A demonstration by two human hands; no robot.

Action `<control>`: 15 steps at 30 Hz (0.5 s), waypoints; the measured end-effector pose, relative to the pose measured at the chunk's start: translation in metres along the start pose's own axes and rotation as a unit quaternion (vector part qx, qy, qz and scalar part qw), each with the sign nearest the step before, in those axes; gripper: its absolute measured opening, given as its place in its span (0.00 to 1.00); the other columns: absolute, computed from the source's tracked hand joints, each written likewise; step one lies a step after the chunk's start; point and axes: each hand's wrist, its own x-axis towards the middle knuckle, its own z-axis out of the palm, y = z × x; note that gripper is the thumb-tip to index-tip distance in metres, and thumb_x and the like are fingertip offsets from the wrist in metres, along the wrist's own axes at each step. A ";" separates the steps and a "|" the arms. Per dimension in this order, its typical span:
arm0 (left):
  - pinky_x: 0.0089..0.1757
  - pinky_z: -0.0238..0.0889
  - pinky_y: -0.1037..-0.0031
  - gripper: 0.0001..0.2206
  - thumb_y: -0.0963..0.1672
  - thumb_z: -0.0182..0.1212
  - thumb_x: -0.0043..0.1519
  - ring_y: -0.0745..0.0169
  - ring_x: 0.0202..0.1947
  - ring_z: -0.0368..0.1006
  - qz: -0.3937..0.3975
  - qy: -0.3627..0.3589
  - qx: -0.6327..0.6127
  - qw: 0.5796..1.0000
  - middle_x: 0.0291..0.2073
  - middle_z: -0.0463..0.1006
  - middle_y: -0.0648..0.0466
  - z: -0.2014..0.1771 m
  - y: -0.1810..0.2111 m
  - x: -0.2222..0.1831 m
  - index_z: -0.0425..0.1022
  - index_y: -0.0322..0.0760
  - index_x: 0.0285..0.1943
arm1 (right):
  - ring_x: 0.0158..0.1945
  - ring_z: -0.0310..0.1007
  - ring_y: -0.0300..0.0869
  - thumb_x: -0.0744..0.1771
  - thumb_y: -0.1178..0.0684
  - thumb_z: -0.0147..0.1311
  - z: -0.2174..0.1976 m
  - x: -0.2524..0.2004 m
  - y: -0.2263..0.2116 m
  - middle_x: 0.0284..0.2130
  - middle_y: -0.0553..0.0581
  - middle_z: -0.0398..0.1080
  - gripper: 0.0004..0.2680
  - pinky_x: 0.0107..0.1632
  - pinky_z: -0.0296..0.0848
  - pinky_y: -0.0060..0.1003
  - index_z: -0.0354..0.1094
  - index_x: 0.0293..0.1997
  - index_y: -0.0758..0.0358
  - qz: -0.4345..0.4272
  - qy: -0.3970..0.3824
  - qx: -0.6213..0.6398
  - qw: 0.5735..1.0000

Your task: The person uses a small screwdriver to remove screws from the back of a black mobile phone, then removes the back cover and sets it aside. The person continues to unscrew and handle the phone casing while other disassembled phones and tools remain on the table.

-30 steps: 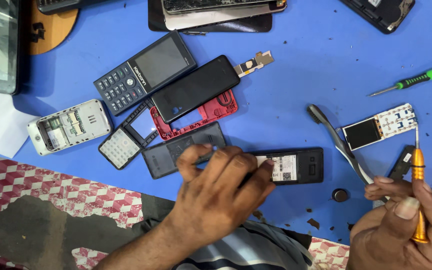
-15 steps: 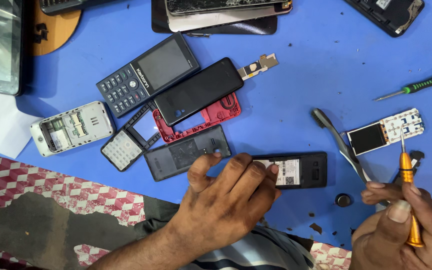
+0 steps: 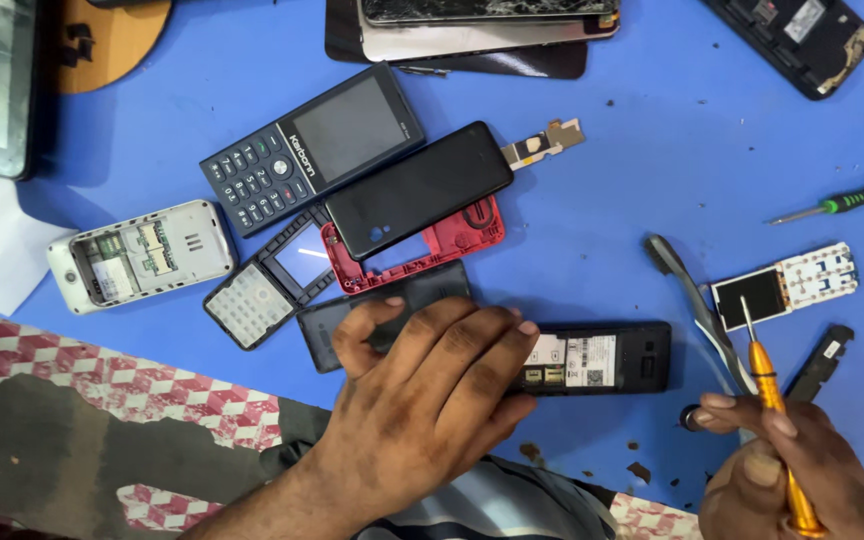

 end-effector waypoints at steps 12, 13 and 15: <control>0.63 0.42 0.52 0.23 0.50 0.68 0.67 0.64 0.61 0.71 -0.006 -0.015 -0.046 0.999 0.55 0.76 0.61 0.000 -0.013 0.001 0.70 0.41 0.68 | 0.55 0.68 0.41 0.69 0.54 0.55 0.066 -0.001 -0.015 0.49 0.53 0.78 0.11 0.57 0.54 0.48 0.63 0.58 0.54 -0.184 -0.008 -0.369 0.911; 0.62 0.43 0.52 0.22 0.50 0.67 0.68 0.65 0.60 0.71 -0.006 -0.014 -0.044 0.999 0.55 0.76 0.61 0.001 -0.014 0.000 0.69 0.41 0.69 | 0.55 0.67 0.40 0.70 0.52 0.57 0.067 0.007 -0.019 0.49 0.52 0.78 0.11 0.57 0.52 0.47 0.64 0.58 0.55 -0.209 -0.014 -0.379 0.901; 0.61 0.43 0.52 0.21 0.49 0.66 0.70 0.65 0.59 0.72 -0.002 -0.011 -0.039 0.999 0.54 0.76 0.61 0.002 -0.015 0.000 0.69 0.40 0.69 | 0.56 0.68 0.39 0.68 0.52 0.56 0.070 0.019 -0.023 0.48 0.51 0.78 0.10 0.58 0.54 0.48 0.65 0.56 0.54 -0.181 -0.004 -0.379 0.907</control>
